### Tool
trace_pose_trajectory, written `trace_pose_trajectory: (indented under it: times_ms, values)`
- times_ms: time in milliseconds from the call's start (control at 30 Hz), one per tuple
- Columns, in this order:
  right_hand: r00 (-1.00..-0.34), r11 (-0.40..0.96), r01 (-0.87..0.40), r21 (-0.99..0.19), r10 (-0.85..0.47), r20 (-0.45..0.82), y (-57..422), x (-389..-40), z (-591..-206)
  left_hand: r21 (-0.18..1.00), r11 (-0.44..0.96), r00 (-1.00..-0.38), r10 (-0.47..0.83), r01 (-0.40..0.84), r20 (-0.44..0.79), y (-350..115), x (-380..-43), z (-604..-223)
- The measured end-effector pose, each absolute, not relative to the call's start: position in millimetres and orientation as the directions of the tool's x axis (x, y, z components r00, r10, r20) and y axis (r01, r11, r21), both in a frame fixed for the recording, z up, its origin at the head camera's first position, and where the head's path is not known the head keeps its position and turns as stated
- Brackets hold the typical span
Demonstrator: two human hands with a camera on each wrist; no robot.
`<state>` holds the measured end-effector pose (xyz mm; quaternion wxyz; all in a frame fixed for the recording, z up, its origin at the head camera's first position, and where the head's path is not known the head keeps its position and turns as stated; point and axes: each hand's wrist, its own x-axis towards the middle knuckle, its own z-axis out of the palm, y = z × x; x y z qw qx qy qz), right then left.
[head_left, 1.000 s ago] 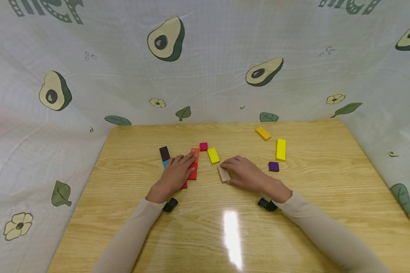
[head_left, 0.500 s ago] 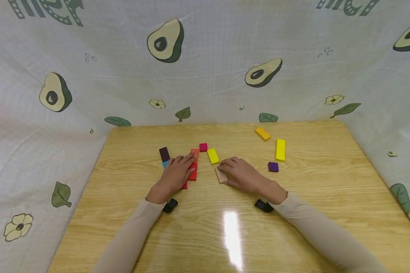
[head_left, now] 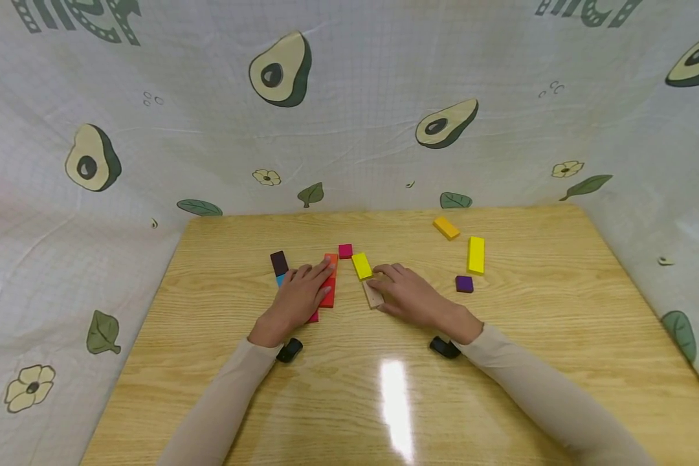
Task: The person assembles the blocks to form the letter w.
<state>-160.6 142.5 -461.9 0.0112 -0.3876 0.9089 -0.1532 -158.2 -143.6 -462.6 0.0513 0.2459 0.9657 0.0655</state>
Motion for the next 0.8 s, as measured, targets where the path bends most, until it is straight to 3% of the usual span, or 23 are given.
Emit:
trace_pose_trajectory:
  times_ms: [800]
  values:
    - [-0.697,0.649,-0.704,-0.288,-0.709,0.107,137.0,-165.2,-465.8,0.115,0.866,-0.862,0.497,0.486,-0.100,-144.3,-160.5,-461.0]
